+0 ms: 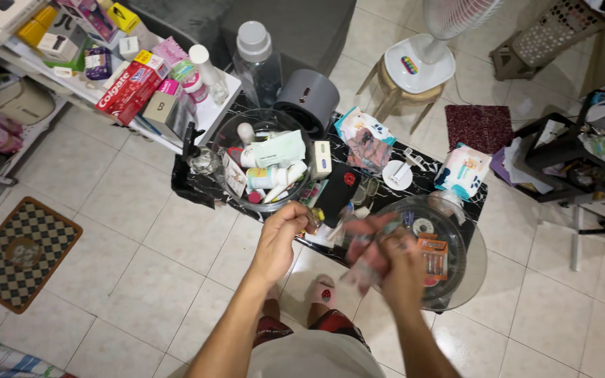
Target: The person organizes various small items on a cluttered table, moving them between two clear plastic bowls. They handle items such as hair clips, tape, and small boxes, then wipe the inside of one bowl with a cloth before continuing to sort the items.
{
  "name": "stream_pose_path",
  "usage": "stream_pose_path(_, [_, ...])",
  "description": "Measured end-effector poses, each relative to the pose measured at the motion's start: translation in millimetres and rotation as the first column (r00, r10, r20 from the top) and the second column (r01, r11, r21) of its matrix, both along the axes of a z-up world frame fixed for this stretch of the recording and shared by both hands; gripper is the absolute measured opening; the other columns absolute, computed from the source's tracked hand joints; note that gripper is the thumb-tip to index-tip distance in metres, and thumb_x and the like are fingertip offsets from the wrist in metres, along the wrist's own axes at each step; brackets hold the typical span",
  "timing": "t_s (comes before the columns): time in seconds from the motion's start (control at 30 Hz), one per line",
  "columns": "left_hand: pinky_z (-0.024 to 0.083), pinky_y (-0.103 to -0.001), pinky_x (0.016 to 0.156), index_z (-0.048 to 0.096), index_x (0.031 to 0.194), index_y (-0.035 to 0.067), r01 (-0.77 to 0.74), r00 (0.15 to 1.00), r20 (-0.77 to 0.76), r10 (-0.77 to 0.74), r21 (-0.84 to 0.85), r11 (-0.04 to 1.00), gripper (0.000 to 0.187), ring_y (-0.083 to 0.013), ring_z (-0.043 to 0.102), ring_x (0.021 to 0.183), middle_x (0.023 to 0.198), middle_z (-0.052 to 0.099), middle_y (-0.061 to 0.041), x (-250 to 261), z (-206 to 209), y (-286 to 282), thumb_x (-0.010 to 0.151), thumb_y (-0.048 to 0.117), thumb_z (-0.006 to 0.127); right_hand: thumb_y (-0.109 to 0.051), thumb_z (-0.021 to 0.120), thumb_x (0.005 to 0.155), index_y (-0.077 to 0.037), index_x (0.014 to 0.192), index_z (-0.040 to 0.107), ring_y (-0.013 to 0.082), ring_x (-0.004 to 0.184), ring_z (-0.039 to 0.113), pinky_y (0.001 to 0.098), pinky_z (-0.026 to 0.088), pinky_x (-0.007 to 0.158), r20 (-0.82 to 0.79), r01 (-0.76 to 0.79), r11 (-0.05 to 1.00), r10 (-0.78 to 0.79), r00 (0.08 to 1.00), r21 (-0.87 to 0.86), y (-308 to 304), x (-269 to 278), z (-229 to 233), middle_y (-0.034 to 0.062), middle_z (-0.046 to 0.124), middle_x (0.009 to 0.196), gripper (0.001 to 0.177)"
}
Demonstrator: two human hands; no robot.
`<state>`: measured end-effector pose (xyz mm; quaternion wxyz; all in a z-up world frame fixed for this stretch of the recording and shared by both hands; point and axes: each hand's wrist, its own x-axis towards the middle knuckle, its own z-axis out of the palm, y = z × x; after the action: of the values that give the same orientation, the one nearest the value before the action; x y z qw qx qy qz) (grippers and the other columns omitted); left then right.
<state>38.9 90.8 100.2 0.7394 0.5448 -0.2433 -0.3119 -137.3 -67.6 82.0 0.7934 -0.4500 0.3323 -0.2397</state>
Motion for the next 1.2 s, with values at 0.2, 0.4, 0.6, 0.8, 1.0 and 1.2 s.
stream_pose_path(0.2, [0.047,-0.029,0.08,0.059,0.091,-0.001,0.051,0.987,0.151,-0.059,0.058,0.997,0.016,-0.0159,0.054,0.084,0.086,0.058,-0.006,-0.5,-0.1,17.9,0.092,0.011,0.047,-0.005,0.06,0.086,0.001,0.135,0.052,0.017,0.082,0.065,0.0288,0.056,0.069,-0.061,-0.46,0.716,0.508,0.859,-0.525,27.8,47.7,49.7,0.0106,0.067,0.107,0.049])
stream_pose_path(0.4, [0.04,-0.035,0.068,0.056,0.082,-0.001,-0.056,0.988,-0.132,0.073,0.13,0.99,0.02,-0.0185,0.043,0.076,0.081,0.05,-0.011,-11.1,-12.3,20.8,0.099,0.009,0.062,-0.021,0.053,0.108,-0.002,0.115,0.071,0.0232,0.073,0.065,0.0338,0.052,0.065,-0.413,-0.277,0.77,0.019,0.91,-0.574,51.8,93.7,32.6,0.0164,0.075,0.089,0.027])
stream_pose_path(0.6, [0.05,-0.038,0.069,0.055,0.08,0.005,-0.106,0.813,-0.578,-0.071,-0.267,0.958,0.016,-0.0218,0.06,0.075,0.085,0.058,-0.008,1.2,-1.8,38.2,0.095,0.009,0.049,-0.027,0.031,0.105,-0.001,0.121,0.057,0.0231,0.09,0.074,0.0383,0.063,0.079,0.15,-0.082,0.989,0.064,0.987,0.12,23.1,80.5,34.7,0.0159,0.071,0.109,0.04])
stream_pose_path(0.8, [0.038,-0.028,0.064,0.056,0.089,0.003,-0.074,0.859,-0.505,-0.084,-0.284,0.956,0.016,-0.0116,0.047,0.071,0.085,0.054,-0.006,1.9,-21.9,38.8,0.105,0.004,0.055,-0.018,0.063,0.091,0.002,0.124,0.063,0.0211,0.087,0.069,0.0347,0.057,0.071,-0.149,-0.396,0.588,0.424,0.894,-0.705,59.7,68.2,46.3,0.0133,0.068,0.111,0.039])
stream_pose_path(1.0, [0.048,-0.024,0.075,0.058,0.07,0.0,-0.327,0.867,0.393,0.307,-0.017,0.945,0.019,-0.0106,0.062,0.085,0.094,0.065,-0.005,11.7,6.7,63.2,0.089,-0.003,0.059,-0.019,0.078,0.084,-0.001,0.108,0.069,0.0085,0.076,0.063,0.0248,0.053,0.061,-0.295,-0.395,0.264,0.347,0.89,-0.88,77.2,85.3,65.1,0.0072,0.067,0.094,0.031])
stream_pose_path(1.2, [0.046,-0.025,0.057,0.067,0.072,-0.002,-0.233,0.971,-0.018,0.238,0.131,0.964,0.018,-0.007,0.057,0.065,0.074,0.071,-0.005,17.9,-0.3,71.6,0.088,-0.002,0.059,-0.031,0.076,0.09,-0.001,0.107,0.072,0.0063,0.058,0.06,0.0236,0.048,0.047,-0.466,-0.934,0.294,0.81,0.356,-0.201,34.4,93.6,58.6,0.0012,0.065,0.069,0.035])
